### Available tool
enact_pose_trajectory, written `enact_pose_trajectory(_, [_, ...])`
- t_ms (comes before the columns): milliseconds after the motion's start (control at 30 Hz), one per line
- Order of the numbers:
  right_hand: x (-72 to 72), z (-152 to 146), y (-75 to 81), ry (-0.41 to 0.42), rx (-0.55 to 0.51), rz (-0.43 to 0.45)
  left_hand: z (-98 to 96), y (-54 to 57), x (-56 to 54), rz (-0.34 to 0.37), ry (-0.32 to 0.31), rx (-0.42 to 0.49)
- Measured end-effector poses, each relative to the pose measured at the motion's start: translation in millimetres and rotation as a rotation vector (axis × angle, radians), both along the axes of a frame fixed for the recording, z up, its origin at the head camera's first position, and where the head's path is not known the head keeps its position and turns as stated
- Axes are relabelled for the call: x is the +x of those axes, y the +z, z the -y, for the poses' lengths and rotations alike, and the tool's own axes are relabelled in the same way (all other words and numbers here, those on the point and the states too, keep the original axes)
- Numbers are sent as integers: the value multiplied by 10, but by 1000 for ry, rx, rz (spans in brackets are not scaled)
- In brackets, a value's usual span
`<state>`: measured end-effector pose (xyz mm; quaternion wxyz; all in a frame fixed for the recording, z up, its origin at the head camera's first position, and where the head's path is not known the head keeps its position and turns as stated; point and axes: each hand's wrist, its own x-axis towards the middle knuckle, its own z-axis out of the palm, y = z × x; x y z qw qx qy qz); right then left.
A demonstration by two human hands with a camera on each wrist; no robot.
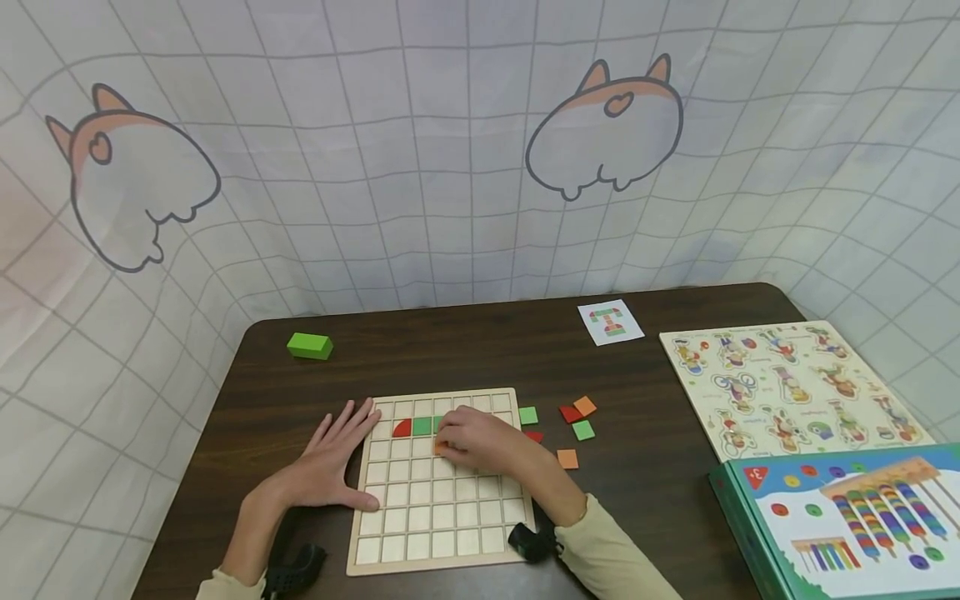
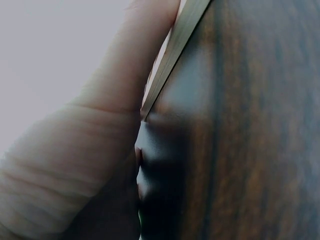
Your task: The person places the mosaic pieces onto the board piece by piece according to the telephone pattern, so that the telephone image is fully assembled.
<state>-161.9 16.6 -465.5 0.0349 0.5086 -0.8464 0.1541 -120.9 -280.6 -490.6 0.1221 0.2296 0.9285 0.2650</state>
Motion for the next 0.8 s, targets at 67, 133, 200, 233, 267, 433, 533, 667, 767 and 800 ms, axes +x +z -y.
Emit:
enact_pose_trajectory(67, [5,-1,4,-5,1,6,0,-1,1,1,1,0])
enact_pose_trajectory(133, [10,-1,11,-8,5,15,-1,-1,3,3,3,0])
enact_pose_trajectory(200, [13,2,15,-10,10,14,-1,-2,3,2,4,0])
enact_pose_trajectory(233, [15,5,16,-11,13,8,0,-3,3,2,4,1])
enact_pose_trajectory(267, [18,8,16,-10,17,0,0,-4,3,3,3,0])
enact_pose_trajectory(433, [38,29,8,-11,55,-137,10,1,0,0,-1,8])
enact_pose_trajectory(533, [65,2,46,-33,55,-150,6,5,3,3,-1,10])
enact_pose_trajectory(667, [87,-206,154,-88,-18,-37,-8,10,6,8,-7,14])
enact_pose_trajectory(767, [76,-499,187,-146,-78,-23,-6,17,5,4,-12,17])
enact_pose_trajectory(800, [67,-612,183,-160,-101,-22,-2,18,5,1,-12,15])
